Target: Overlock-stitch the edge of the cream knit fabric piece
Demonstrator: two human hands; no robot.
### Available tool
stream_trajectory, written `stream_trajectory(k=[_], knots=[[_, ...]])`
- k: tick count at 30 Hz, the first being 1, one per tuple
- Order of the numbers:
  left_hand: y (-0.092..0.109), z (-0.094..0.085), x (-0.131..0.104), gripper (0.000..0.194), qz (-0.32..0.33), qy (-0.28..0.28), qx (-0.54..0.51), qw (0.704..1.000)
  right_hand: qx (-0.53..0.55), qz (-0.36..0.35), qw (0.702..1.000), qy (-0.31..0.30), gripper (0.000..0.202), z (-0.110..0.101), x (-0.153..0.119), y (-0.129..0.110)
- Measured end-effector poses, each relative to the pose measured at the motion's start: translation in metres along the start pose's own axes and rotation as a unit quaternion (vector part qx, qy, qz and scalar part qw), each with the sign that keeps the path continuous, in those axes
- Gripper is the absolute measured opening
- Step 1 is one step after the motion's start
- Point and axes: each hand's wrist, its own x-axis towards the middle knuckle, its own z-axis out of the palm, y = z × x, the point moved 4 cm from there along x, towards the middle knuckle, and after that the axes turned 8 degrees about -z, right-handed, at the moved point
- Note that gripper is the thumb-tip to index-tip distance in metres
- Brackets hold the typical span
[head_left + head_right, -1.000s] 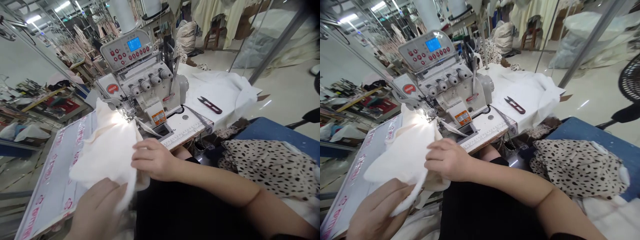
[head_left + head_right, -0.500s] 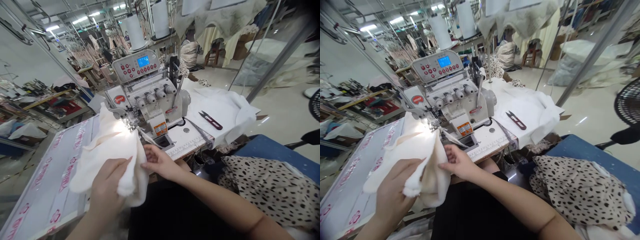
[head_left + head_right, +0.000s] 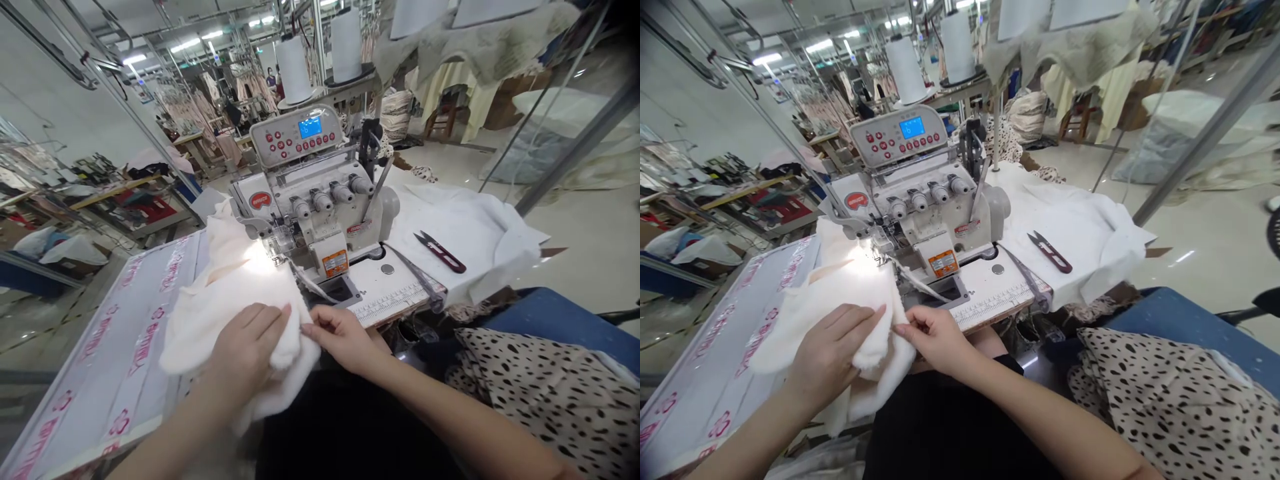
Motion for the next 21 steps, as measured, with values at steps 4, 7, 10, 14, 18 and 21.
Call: stream_trajectory(k=[4,7,10,14,18,21], knots=[[-0.01,0.004,0.013,0.028,-0.002,0.006,0.041,0.999,-0.045,-0.037,0.998,0.005,0.02,-0.004,0.021,-0.001],[-0.014,0.007,0.023,0.03,0.006,0.005,0.069,0.998,0.003,-0.049,0.999,0.017,0.011,0.0,0.034,0.002],[-0.016,0.007,0.025,0.033,-0.028,-0.008,0.057,0.998,0.177,0.013,0.984,-0.013,0.025,0.017,0.034,0.008],[-0.019,-0.01,0.004,0.024,-0.128,-0.023,0.029,0.991,0.256,0.136,0.947,-0.139,0.029,0.039,0.003,0.011],[-0.028,-0.049,-0.034,0.018,-0.185,-0.018,0.077,0.979,0.268,0.157,0.935,-0.171,0.025,0.031,-0.023,0.008],[-0.034,-0.078,-0.06,0.017,-0.244,-0.055,0.107,0.962,0.31,0.154,0.93,-0.126,0.029,0.031,-0.02,0.005]])
